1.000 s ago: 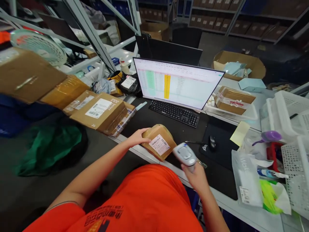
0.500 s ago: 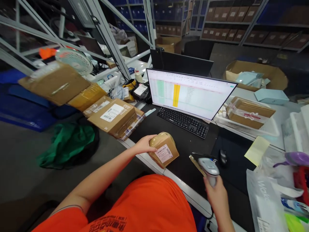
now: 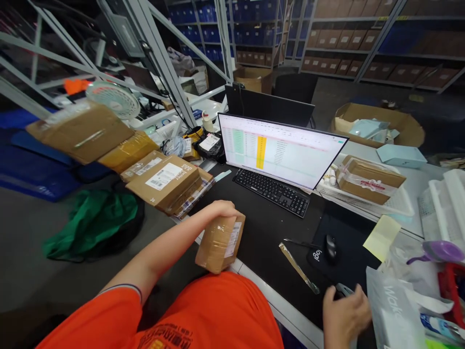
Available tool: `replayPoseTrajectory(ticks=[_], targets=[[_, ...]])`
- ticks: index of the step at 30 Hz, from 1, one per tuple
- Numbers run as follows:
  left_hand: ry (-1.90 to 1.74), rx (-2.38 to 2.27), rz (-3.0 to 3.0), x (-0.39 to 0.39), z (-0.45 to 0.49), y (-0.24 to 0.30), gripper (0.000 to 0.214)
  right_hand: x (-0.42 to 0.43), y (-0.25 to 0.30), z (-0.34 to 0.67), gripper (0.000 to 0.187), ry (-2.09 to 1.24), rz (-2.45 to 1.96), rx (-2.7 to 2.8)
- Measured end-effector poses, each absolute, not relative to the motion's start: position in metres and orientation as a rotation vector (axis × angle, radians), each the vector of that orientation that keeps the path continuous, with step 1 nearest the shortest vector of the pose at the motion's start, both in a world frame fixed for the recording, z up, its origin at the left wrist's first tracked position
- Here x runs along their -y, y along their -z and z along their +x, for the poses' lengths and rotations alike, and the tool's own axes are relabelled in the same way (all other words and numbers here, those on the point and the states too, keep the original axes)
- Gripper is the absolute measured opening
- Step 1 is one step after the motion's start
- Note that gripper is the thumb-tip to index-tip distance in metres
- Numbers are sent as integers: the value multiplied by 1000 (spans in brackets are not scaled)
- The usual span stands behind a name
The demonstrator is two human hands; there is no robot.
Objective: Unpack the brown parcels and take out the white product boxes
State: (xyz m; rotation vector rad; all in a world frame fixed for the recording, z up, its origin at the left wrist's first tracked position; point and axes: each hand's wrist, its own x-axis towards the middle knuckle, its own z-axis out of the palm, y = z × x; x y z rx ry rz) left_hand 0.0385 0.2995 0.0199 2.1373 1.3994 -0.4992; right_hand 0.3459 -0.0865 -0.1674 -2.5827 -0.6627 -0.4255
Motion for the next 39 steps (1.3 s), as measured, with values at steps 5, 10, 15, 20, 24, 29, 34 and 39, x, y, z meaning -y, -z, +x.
replayPoseTrajectory(ticks=[5,10,15,20,24,29,34,39], targets=[[254,-1498,2075,-333,29,11,40,-3,170,366,66,450,-2384,1015],[-170,-1428,2118,-318,9,37,42,-37,198,403,60,408,-2448,1016],[-421,-1293,2038,-300,-10,64,42,-34,218,417,56,470,-2411,1011],[-531,-1339,1880,-301,-18,81,41,-35,225,424,52,488,-2420,1015],[-599,-1396,1790,-297,-14,82,36,-36,227,424,49,480,-2413,981],[-662,-1467,1725,-286,-9,79,28,-36,225,421,51,441,-2433,974],[-775,-1590,1674,-271,-16,82,28,-37,223,421,51,417,-2440,967],[-880,-1662,1614,-254,-29,91,34,-36,214,415,53,447,-2456,961]])
